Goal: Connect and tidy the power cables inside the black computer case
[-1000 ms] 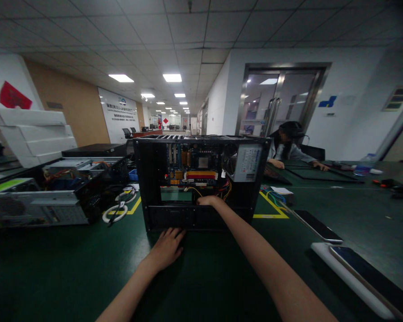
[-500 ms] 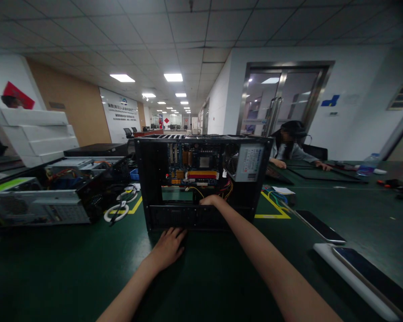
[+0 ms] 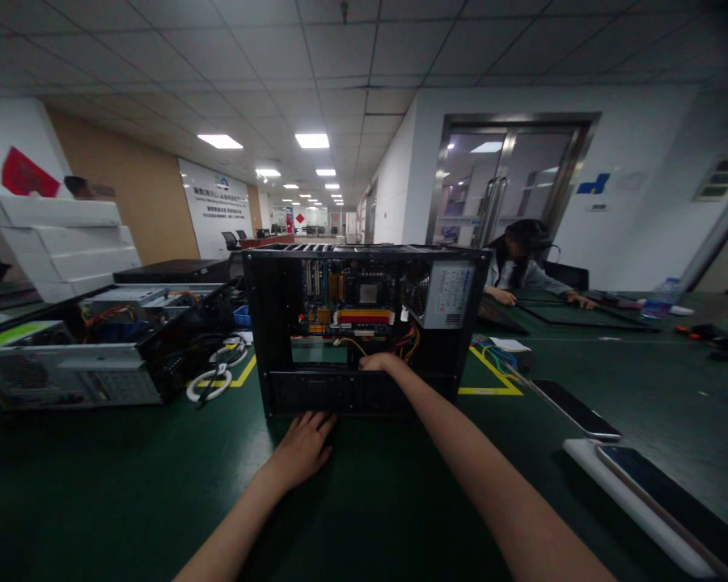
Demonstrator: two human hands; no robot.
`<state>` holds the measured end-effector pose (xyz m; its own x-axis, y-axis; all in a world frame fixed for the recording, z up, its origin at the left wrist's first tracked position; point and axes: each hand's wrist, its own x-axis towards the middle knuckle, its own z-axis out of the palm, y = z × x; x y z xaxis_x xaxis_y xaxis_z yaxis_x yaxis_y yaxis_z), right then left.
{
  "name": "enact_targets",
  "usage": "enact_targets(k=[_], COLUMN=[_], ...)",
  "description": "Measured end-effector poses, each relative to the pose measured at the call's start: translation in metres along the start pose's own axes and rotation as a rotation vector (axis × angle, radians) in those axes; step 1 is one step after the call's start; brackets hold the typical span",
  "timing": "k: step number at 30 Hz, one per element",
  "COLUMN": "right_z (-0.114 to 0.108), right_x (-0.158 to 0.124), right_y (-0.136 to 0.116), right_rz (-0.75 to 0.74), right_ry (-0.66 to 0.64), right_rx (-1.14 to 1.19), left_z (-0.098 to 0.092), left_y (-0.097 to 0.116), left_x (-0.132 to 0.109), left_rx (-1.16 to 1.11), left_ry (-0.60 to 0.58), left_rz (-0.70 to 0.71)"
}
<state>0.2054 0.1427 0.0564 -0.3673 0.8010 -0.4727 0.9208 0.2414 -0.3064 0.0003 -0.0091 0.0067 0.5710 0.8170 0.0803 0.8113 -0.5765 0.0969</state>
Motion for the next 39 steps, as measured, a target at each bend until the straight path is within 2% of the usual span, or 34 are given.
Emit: enact_targets(k=[6, 10, 14, 17, 23, 28, 33, 39], right_z=[0.000, 0.002, 0.003, 0.002, -0.003, -0.008, -0.012, -0.014], right_x=[-0.004, -0.006, -0.008, -0.010, -0.013, -0.019, -0.018, -0.012], right_y=[-0.004, -0.004, -0.004, -0.004, 0.001, 0.003, 0.011, 0.020], right_rz=[-0.037, -0.087, -0.083, -0.078, -0.036, 0.081, 0.165, 0.151], right_ry=[0.238, 0.354, 0.320, 0.317, 0.357, 0.394, 0.283, 0.202], right_rx=[0.107, 0.343, 0.741, 0.932, 1.105, 1.324, 1.591, 1.771], left_z=[-0.001, 0.000, 0.001, 0.000, 0.000, 0.002, 0.000, -0.001], left_y=[0.000, -0.001, -0.001, 0.000, -0.001, -0.002, -0.001, 0.000], left_x=[0.000, 0.000, 0.000, 0.001, 0.001, 0.001, 0.001, 0.000], left_rx=[-0.008, -0.002, 0.004, 0.005, -0.003, -0.007, 0.002, 0.005], left_ry=[0.000, 0.001, -0.002, -0.003, 0.001, 0.008, 0.011, -0.005], left_rz=[0.008, 0.008, -0.001, 0.003, 0.010, 0.010, 0.018, 0.006])
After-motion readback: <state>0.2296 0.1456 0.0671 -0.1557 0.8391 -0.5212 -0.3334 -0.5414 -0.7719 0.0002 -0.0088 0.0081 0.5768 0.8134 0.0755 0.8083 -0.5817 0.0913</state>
